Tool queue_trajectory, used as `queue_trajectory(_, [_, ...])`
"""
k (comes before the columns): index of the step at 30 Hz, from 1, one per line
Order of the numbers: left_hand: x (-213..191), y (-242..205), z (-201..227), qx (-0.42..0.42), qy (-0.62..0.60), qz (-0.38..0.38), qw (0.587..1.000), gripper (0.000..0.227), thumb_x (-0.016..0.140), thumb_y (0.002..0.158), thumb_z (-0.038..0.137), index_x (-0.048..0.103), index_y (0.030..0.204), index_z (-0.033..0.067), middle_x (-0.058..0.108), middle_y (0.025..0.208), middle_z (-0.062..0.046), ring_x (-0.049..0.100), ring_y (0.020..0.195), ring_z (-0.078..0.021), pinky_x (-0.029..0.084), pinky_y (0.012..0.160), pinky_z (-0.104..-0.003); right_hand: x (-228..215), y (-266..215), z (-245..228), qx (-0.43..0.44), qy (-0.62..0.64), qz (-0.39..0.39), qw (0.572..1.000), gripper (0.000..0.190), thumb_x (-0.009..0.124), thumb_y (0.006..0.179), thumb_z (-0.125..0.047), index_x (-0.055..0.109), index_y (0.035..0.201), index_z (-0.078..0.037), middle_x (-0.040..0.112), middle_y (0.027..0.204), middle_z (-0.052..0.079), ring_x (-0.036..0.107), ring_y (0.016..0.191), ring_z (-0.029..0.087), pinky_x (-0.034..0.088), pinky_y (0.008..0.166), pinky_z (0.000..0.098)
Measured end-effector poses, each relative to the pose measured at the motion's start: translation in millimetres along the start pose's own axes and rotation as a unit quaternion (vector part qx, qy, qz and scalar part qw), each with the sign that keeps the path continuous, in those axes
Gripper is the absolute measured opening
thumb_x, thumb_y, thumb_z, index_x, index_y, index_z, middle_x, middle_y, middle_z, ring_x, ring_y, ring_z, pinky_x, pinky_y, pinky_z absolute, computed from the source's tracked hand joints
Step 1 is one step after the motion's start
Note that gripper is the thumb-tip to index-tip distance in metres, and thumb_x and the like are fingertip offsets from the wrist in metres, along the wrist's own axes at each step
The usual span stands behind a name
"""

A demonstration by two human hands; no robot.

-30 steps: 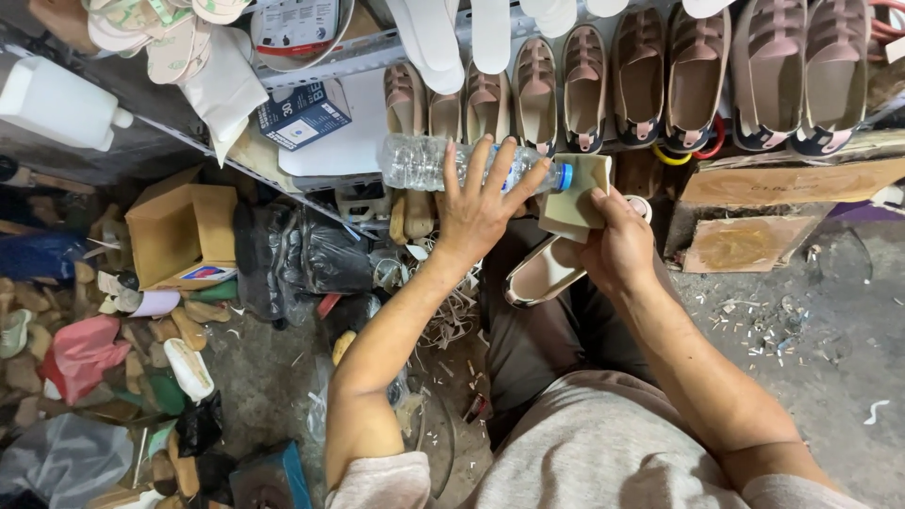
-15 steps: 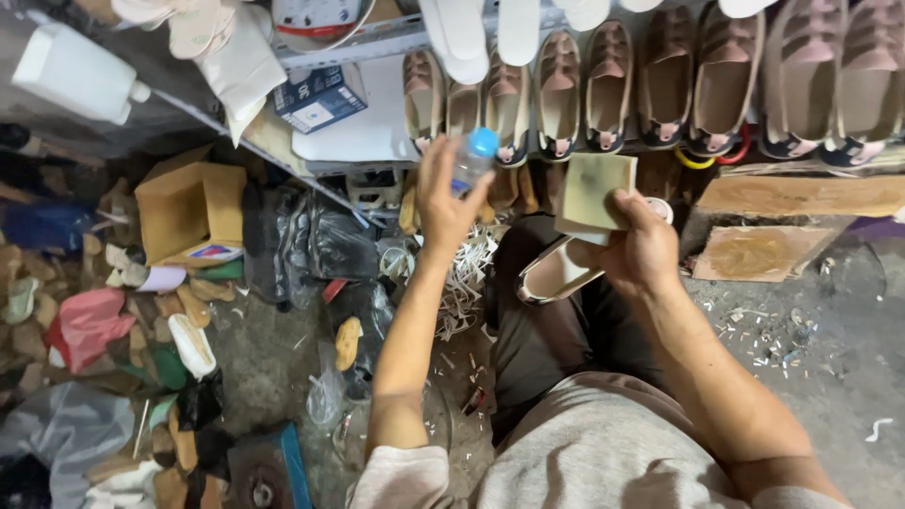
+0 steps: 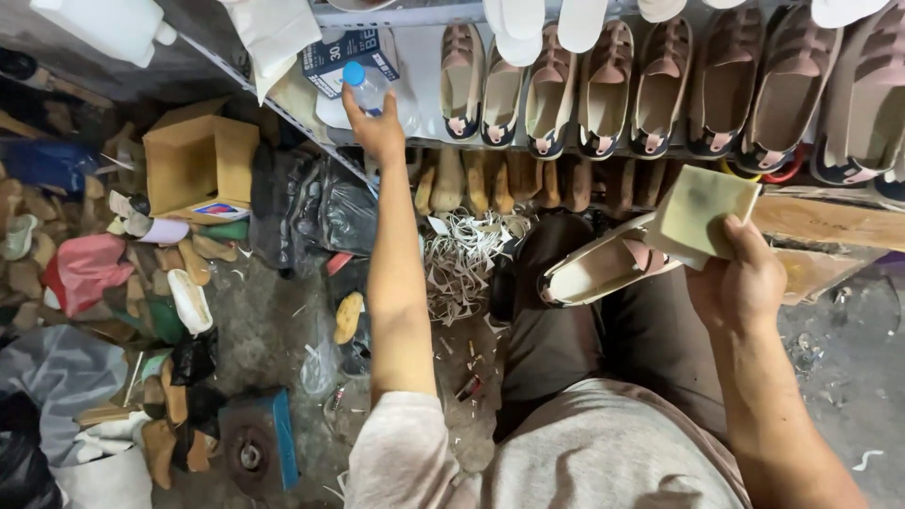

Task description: The person sits on the floor and wipes a single beige slip-on shoe with a cloth, focusing on the upper and sides. They briefly reach for a water bottle and return to wiping the shoe repeatedly.

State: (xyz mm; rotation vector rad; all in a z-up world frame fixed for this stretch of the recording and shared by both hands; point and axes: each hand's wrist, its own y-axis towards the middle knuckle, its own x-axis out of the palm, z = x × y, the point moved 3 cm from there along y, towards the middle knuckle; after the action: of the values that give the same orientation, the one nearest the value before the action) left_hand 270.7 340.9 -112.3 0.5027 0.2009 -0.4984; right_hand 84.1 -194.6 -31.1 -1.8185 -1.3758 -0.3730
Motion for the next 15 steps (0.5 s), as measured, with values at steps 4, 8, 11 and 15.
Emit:
queue_trajectory(4, [18, 15, 0, -0.109, 0.01, -0.012, 0.994, 0.083, 0.086, 0.081, 0.03, 0.042, 0.151, 0.0254, 0.059, 0.151, -0.007, 0.062, 0.134, -0.0337, 0.05, 0.11, -0.047, -13, 1, -3, -0.007, -0.023, 0.017, 1.0, 0.031, 0.052, 0.099, -0.014, 0.059, 0.127, -0.006, 0.067, 0.115, 0.006, 0.068, 0.105, 0.022, 0.06, 0.093, 0.0378])
queue_trajectory(8, [35, 21, -18, -0.148, 0.018, -0.019, 0.989, 0.085, 0.088, 0.078, 0.031, 0.043, 0.15, 0.028, 0.06, 0.151, -0.007, 0.061, 0.134, -0.035, 0.05, 0.11, -0.047, -26, 2, -5, -0.017, -0.03, 0.018, 0.999, 0.021, 0.049, 0.101, -0.014, 0.059, 0.118, -0.007, 0.065, 0.11, 0.005, 0.066, 0.105, 0.022, 0.059, 0.095, 0.0405])
queue_trajectory(11, [43, 26, -34, -0.086, 0.017, -0.029, 0.996, 0.093, 0.083, 0.087, 0.027, 0.026, 0.16, 0.0224, 0.043, 0.162, -0.011, 0.046, 0.147, -0.0357, 0.045, 0.116, -0.051, -43, 9, -2, -0.023, -0.046, 0.021, 0.998, 0.017, 0.051, 0.102, -0.016, 0.059, 0.115, -0.009, 0.064, 0.105, 0.001, 0.066, 0.1, 0.02, 0.06, 0.089, 0.039])
queue_trajectory(15, [35, 17, -8, -0.099, 0.018, -0.068, 0.993, 0.109, 0.085, 0.084, 0.035, 0.01, 0.162, 0.0235, 0.028, 0.168, -0.015, 0.037, 0.151, -0.0395, 0.043, 0.116, -0.056, -42, 10, -3, -0.038, -0.031, 0.005, 0.999, 0.018, 0.05, 0.105, -0.012, 0.055, 0.089, -0.015, 0.055, 0.089, -0.003, 0.06, 0.092, 0.015, 0.058, 0.09, 0.0415])
